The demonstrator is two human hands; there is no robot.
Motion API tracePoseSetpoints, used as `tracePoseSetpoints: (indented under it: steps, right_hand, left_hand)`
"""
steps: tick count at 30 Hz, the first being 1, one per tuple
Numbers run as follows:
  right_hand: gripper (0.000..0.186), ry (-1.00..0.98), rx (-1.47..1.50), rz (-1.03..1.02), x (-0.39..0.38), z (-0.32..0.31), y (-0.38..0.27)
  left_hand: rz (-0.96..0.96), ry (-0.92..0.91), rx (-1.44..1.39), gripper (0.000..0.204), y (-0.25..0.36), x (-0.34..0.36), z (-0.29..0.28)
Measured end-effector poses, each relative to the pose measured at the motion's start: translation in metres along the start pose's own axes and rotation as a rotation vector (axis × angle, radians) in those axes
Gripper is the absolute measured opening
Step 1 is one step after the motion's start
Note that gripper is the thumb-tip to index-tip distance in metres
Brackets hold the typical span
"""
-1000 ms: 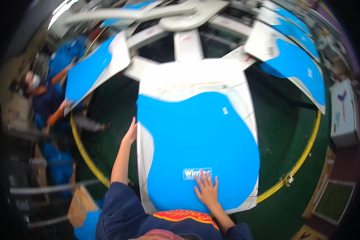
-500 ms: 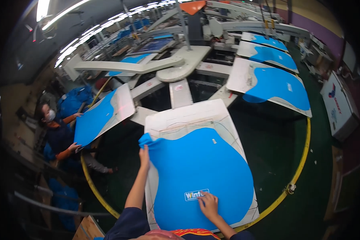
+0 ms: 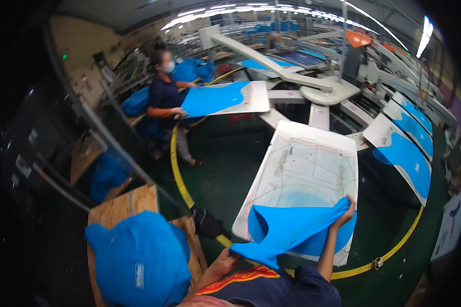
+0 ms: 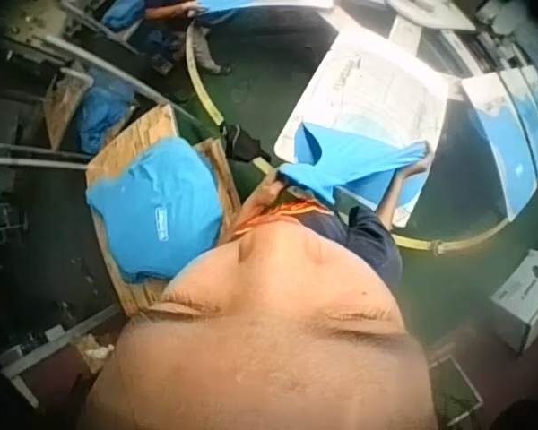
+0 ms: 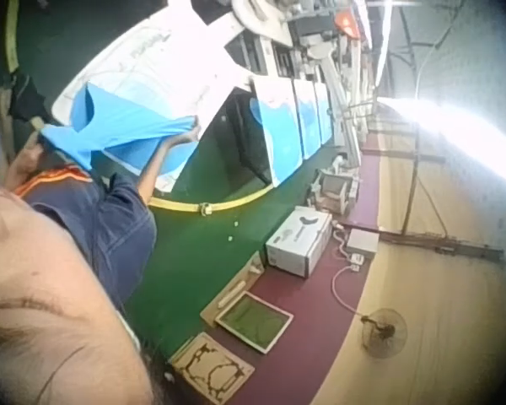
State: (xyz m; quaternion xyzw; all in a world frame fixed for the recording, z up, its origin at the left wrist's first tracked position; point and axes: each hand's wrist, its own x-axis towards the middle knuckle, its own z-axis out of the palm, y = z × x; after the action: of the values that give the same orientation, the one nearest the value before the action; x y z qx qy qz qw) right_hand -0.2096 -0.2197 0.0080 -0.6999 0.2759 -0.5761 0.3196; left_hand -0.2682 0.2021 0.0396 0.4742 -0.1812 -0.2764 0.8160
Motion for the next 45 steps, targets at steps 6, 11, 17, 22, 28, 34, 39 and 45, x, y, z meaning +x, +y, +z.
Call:
tracePoseSetpoints:
  steps: [6,11,17,22,28,34,39,45]
  right_hand:
    - [0.028,0.147,0.301,-0.756,0.042,-0.028,-0.157]
    - [0.024,-0.018,1.031,-0.802,-0.013,-0.007,-0.333]
    - [0.031,-0.271,1.087,-0.871,-0.129,-0.002,-0.536]
    - [0.036,-0.737,1.337,-0.756,-0.288,0.023,-0.661]
    - [0.049,-1.212,1.472,-0.898,-0.525,0.113,-0.749]
    - [0.04,-1.785,1.201,-0.818,-0.798,0.179,-0.728]
    - [0.017,-1.924,0.987,-0.695,-0.896,0.2,-0.673]
    - [0.01,-1.798,1.04,-0.64,-0.943,0.214,-0.677]
  left_hand:
    - [0.553,0.132,-0.424,0.033,0.05,-0.207,0.038]
    - [1.062,0.43,-0.354,0.044,0.098,-0.339,0.074]
    - [1.356,0.864,-0.303,0.051,0.173,-0.464,0.088]
    - [1.421,1.163,-0.26,0.041,0.222,-0.557,0.036]
    - [1.372,1.614,-0.225,0.043,0.22,-0.658,-0.111]
    - [1.288,1.808,-0.669,0.049,0.119,-0.748,-0.291]
    - [1.1,1.876,-0.866,0.054,0.016,-0.773,-0.383]
    - [0.972,2.127,-0.745,0.05,-0.012,-0.775,-0.409]
